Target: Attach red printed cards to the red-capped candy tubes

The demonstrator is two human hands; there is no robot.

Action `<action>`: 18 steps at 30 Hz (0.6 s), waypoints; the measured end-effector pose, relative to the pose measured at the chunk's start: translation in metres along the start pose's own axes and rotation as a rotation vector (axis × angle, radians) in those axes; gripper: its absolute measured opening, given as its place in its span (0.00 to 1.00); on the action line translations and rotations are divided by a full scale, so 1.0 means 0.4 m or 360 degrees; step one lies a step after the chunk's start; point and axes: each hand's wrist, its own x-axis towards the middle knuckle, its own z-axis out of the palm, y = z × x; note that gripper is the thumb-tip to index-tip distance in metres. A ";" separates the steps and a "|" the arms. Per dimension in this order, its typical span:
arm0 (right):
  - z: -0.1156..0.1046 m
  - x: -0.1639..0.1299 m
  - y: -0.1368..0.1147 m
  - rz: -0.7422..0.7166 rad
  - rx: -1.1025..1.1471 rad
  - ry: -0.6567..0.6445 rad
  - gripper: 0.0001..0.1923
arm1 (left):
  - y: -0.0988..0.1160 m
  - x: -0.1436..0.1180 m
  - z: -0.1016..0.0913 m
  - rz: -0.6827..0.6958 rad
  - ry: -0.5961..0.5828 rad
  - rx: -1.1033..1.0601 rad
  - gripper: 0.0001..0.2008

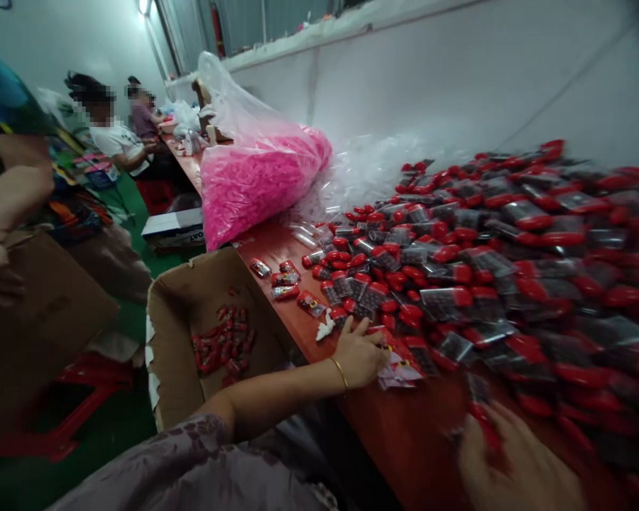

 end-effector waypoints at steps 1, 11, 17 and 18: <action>-0.004 0.032 -0.036 -0.0138 -0.0055 0.0045 0.17 | 0.001 0.002 -0.002 -0.0025 0.0001 -0.0027 0.12; 0.048 0.029 -0.121 -0.0419 -0.0002 0.0110 0.13 | 0.016 0.009 -0.024 -0.0109 -0.0026 -0.0115 0.11; 0.045 -0.012 -0.097 -0.0267 0.0043 0.0012 0.15 | 0.026 0.005 -0.004 -0.0209 0.0024 -0.0312 0.11; 0.046 -0.011 -0.096 -0.0247 0.0039 -0.0008 0.15 | 0.024 0.004 0.001 -0.0219 0.0049 -0.0330 0.12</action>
